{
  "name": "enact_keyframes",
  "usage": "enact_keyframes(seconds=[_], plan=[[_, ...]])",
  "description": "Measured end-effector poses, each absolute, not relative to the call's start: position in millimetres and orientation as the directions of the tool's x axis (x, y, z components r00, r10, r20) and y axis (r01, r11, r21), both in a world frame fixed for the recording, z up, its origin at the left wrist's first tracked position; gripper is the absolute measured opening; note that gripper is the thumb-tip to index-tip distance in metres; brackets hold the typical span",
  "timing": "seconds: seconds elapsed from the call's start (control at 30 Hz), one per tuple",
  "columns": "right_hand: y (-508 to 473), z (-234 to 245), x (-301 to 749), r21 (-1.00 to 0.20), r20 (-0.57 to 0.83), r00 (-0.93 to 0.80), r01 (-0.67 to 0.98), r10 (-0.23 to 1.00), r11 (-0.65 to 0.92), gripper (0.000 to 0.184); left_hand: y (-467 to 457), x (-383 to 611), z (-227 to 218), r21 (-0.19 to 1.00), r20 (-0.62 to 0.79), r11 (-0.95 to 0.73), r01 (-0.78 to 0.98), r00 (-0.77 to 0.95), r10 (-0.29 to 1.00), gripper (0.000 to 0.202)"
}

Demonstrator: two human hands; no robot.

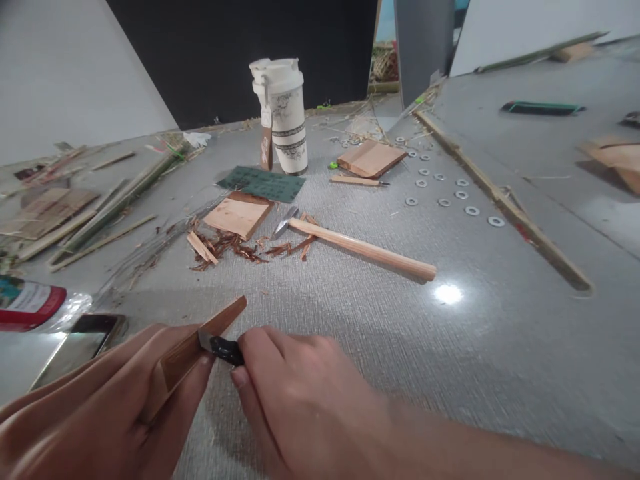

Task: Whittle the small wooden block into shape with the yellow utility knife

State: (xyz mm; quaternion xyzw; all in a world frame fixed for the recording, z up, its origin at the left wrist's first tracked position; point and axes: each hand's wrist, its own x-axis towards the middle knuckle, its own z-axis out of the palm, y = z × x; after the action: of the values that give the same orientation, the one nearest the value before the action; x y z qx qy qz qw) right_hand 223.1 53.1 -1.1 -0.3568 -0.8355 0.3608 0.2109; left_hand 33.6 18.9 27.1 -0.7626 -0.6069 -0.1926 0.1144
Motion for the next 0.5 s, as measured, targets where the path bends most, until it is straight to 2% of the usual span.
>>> enact_keyframes(seconds=[0.2, 0.5], plan=[[53.2, -2.7, 222.6, -0.741, 0.053, -0.656, 0.48, 0.753, 0.47, 0.026, 19.0, 33.7, 28.1, 0.074, 0.4, -0.233, 0.97, 0.185, 0.898, 0.022], [54.9, -3.9, 223.3, -0.695, 0.089, -0.639, 0.51, 0.764, 0.507, 0.021, 21.1, 26.8, 31.4, 0.048, 0.378, -0.294, 0.955, 0.255, 0.89, 0.023]])
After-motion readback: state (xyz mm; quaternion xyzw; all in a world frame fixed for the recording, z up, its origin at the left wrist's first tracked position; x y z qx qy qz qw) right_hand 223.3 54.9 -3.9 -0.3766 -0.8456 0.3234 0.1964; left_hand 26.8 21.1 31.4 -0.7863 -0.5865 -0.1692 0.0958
